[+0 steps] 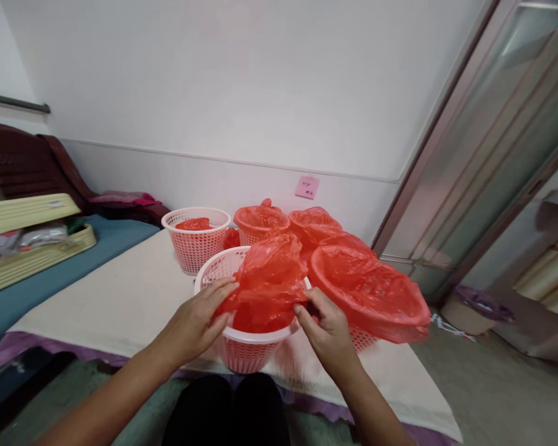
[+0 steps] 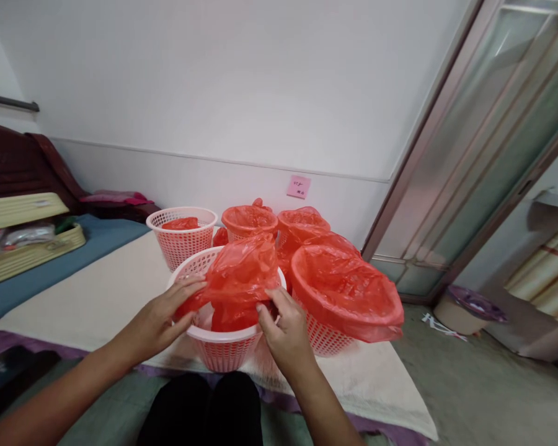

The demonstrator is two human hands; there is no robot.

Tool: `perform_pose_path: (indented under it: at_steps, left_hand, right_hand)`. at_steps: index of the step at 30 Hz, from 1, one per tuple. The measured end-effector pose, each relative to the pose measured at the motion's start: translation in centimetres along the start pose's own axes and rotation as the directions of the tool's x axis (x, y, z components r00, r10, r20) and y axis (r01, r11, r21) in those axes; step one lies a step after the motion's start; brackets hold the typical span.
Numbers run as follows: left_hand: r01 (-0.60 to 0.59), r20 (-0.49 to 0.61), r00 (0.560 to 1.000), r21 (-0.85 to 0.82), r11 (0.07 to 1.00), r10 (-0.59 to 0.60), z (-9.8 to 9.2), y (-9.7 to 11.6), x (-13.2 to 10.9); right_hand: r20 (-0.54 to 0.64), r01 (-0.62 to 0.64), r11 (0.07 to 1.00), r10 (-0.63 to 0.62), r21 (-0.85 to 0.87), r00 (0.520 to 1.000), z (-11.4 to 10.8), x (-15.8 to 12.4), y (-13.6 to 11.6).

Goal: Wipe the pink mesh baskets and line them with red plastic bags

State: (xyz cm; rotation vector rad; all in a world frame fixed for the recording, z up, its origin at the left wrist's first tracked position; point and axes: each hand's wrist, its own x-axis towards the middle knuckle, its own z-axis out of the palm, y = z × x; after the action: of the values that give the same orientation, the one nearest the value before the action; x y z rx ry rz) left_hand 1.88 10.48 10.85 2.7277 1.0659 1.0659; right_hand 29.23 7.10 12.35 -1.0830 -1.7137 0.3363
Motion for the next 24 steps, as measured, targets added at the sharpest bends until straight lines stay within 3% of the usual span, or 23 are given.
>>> perform_pose_path:
  at_steps: [3, 6, 8, 11, 14, 19, 22, 24]
  left_hand:
    - [0.019, -0.192, 0.981, -0.070, 0.997, -0.032, -0.5, -0.7, -0.2]
    - [0.094, -0.419, 0.900, -0.081, 0.992, -0.120, -1.7, -1.6, -0.5]
    - [0.142, -0.492, 0.855, -0.083, 0.986, -0.164, -2.3, -2.2, -0.9]
    - [0.187, -0.479, 0.851, -0.107, 0.977, -0.215, -2.9, -2.2, -2.2]
    - [0.177, -0.457, 0.867, -0.093, 0.980, -0.200, -3.1, -0.3, -4.7]
    - [-0.039, -0.295, 0.955, 0.008, 0.999, 0.040, -2.5, 4.3, -8.9]
    - [-0.076, -0.173, 0.980, 0.145, 0.987, 0.101, -2.1, 5.1, -9.2]
    - [-0.053, -0.157, 0.983, 0.232, 0.971, 0.091, -2.3, 5.0, -8.4]
  right_hand:
    - [0.038, 0.005, 0.998, -0.003, -0.063, 0.999, 0.2, -1.2, -0.1]
    - [0.097, -0.016, 0.997, 0.024, -0.081, 0.995, 0.5, -2.9, 0.1]
    - [0.127, -0.051, 0.996, 0.060, -0.076, 0.990, 0.6, -3.9, 0.2]
    - [0.149, -0.096, 0.994, 0.104, -0.061, 0.983, 0.5, -5.0, 0.3]
    - [0.148, -0.124, 0.990, 0.132, -0.060, 0.980, 0.0, -5.6, 0.7]
    - [0.022, -0.242, 0.970, 0.243, -0.018, 0.970, -0.8, -5.6, 2.5]
    - [0.012, -0.278, 0.960, 0.278, -0.014, 0.960, -0.4, -5.5, 3.4]
    - [0.029, -0.279, 0.960, 0.279, -0.012, 0.960, 0.0, -5.5, 3.7]
